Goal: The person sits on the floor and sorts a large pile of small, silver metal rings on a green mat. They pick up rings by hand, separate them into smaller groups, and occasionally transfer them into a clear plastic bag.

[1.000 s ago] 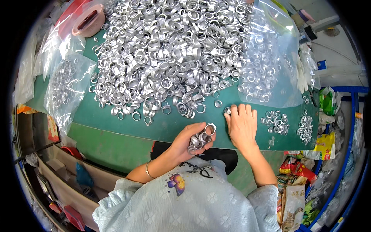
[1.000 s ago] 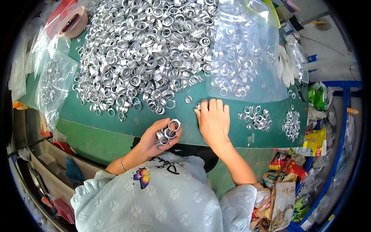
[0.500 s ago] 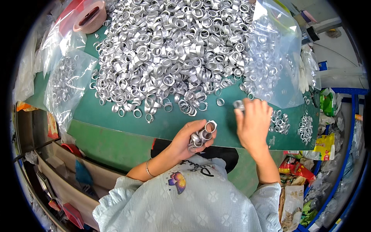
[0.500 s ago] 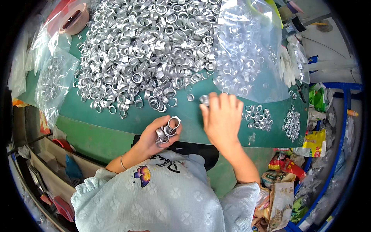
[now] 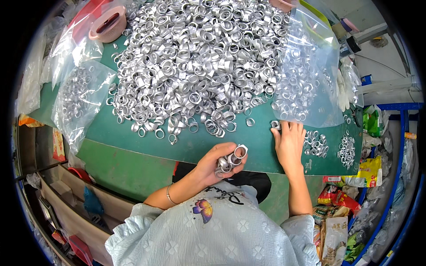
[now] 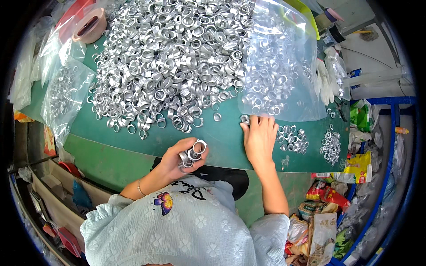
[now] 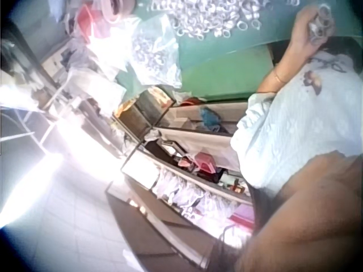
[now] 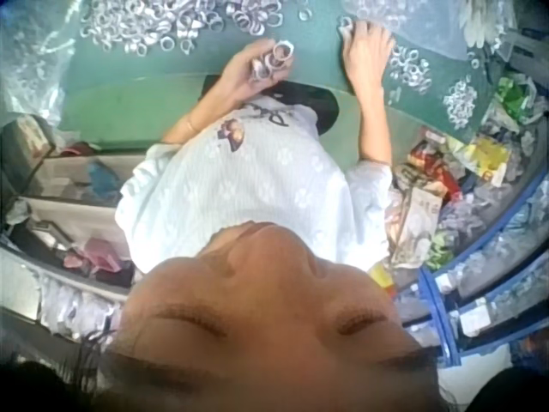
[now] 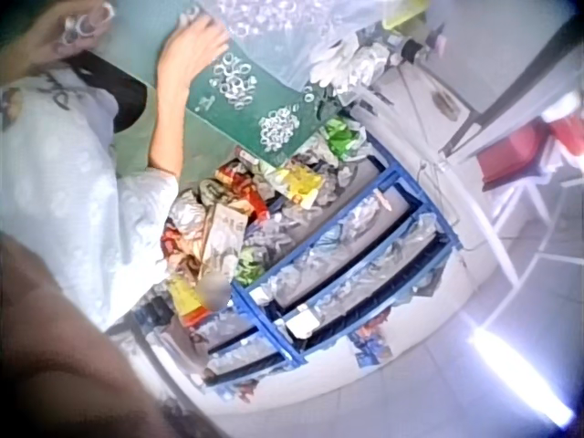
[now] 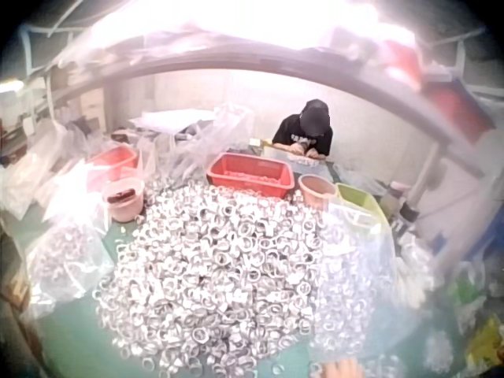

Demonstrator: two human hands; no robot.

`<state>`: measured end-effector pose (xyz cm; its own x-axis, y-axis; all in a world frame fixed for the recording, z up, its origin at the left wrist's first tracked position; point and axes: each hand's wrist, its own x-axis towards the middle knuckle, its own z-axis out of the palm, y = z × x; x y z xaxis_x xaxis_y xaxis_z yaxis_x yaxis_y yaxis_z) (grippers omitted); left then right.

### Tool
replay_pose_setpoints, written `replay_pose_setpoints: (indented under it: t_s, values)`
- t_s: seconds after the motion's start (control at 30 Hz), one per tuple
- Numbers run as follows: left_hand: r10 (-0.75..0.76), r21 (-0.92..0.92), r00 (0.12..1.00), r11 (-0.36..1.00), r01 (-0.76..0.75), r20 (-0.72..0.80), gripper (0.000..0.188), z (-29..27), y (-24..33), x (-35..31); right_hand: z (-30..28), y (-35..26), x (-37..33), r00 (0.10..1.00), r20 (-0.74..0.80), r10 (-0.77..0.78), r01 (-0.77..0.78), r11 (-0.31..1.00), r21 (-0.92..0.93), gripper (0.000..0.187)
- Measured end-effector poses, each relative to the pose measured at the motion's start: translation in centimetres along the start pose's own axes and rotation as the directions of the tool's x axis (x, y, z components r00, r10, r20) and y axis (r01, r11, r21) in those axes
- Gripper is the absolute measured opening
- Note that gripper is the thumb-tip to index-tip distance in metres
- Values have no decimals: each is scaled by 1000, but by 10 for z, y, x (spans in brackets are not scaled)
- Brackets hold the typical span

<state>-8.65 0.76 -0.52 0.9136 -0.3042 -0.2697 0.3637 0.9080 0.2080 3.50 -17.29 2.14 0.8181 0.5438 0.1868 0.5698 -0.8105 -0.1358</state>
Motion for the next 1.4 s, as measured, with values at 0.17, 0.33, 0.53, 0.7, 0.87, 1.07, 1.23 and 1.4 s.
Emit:
replay_pose_setpoints:
  t_s: [0.17,0.33,0.53,0.7,0.87,1.07,1.23,1.4]
  values:
    - [39,-124,983,992,-17,177,29,-7,0,2,-3,-19,3,992,-121,-33,53,984,173,36]
    - [5,-161,981,987,27,195,28,-14,-2,5,28,-37,16,977,-62,-205,214,952,220,22]
    - [43,-39,990,999,-39,134,23,-14,0,1,26,-29,9,935,140,326,-221,224,949,9]
    - [23,-17,986,1000,-20,167,26,-11,-1,4,12,-22,-8,850,516,103,-381,-556,739,13]
    - [-11,-9,995,1000,12,99,32,-5,2,5,10,-3,-27,801,595,71,-423,-637,645,16]
    - [18,19,1000,1000,-19,22,29,-7,-1,5,9,24,-50,809,387,443,-385,-99,918,15]
    - [7,63,998,998,-12,67,28,-3,-5,6,-11,55,-67,766,211,607,-429,239,871,13]
    - [-35,-8,999,999,35,23,26,1,-5,4,-25,89,-81,676,82,732,-410,282,867,16]
